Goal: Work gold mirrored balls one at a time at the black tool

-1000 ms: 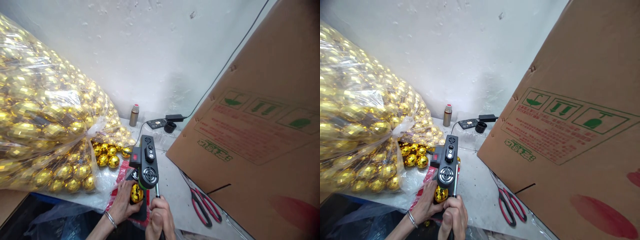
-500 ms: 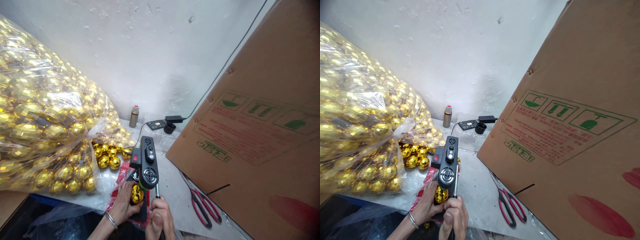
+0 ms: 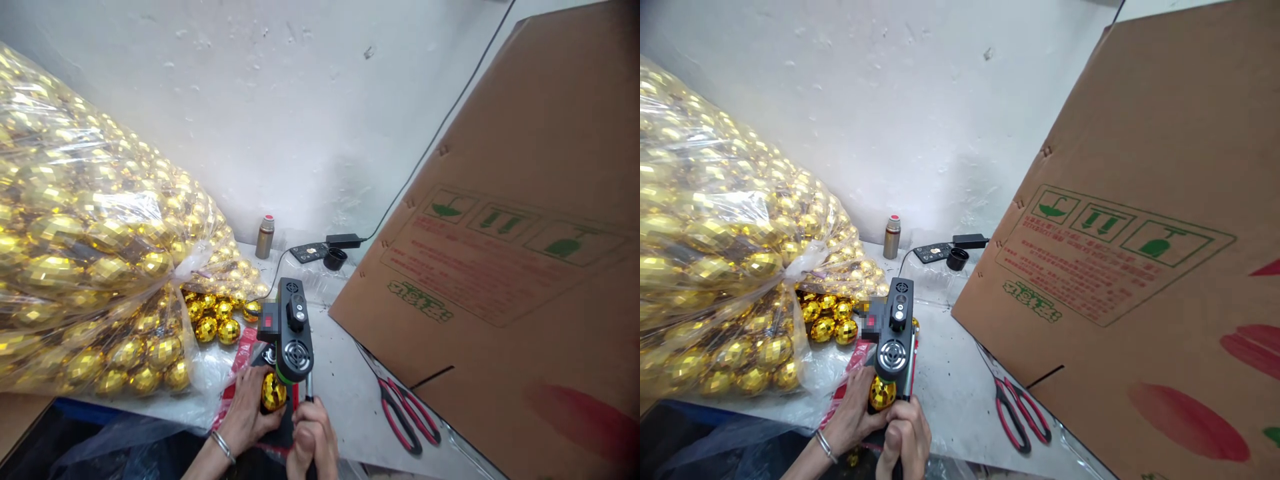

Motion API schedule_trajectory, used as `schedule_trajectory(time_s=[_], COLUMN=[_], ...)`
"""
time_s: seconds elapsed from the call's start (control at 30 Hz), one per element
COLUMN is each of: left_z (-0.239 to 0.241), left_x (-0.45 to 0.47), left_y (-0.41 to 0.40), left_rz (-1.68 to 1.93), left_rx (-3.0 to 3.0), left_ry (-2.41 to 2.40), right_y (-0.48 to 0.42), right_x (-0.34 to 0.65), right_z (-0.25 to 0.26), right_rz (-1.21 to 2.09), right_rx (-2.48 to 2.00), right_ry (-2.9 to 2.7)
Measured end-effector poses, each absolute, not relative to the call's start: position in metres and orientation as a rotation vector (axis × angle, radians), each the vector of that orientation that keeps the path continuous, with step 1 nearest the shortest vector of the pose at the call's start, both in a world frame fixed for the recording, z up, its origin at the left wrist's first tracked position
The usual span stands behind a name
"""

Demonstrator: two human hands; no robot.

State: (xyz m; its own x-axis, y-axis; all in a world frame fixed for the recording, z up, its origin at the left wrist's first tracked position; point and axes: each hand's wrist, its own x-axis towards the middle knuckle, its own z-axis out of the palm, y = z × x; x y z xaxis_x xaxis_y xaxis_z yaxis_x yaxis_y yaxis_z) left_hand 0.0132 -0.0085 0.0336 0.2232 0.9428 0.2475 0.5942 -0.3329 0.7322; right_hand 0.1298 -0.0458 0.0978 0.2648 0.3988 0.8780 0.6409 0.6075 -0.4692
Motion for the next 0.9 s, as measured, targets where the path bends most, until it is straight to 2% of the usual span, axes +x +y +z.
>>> schedule_trajectory(time_s=[0.2,0.33,0.43,0.53,0.7,0.8,0.9], left_z=[0.033,0.037,0.035,0.025,0.027,0.050,0.072], left_x=[0.015,0.013,0.006,-0.014,-0.054,-0.063,-0.055], left_y=[-0.007,-0.007,-0.020,-0.041,-0.044,-0.004,0.044], left_rz=[0.964,0.934,0.949,0.953,1.035,1.122,0.992], left_rx=[2.007,1.980,1.958,2.018,2.220,2.141,1.894], left_ry=[1.414,1.389,1.371,1.338,1.422,1.721,1.971], right_y=[-0.039,-0.046,-0.052,-0.054,-0.057,-0.058,-0.057], right_x=[0.147,0.149,0.144,0.138,0.128,0.129,0.135], right_z=[0.088,0.125,0.165,0.187,0.174,0.164,0.161], right_rz=[-0.307,-0.194,0.075,0.134,0.161,0.146,0.107], right_rx=[-0.851,-0.917,-1.016,-0.994,-1.008,-0.990,-0.934], right_ry=[-1.568,-1.544,-1.421,-1.409,-1.306,-1.338,-1.452])
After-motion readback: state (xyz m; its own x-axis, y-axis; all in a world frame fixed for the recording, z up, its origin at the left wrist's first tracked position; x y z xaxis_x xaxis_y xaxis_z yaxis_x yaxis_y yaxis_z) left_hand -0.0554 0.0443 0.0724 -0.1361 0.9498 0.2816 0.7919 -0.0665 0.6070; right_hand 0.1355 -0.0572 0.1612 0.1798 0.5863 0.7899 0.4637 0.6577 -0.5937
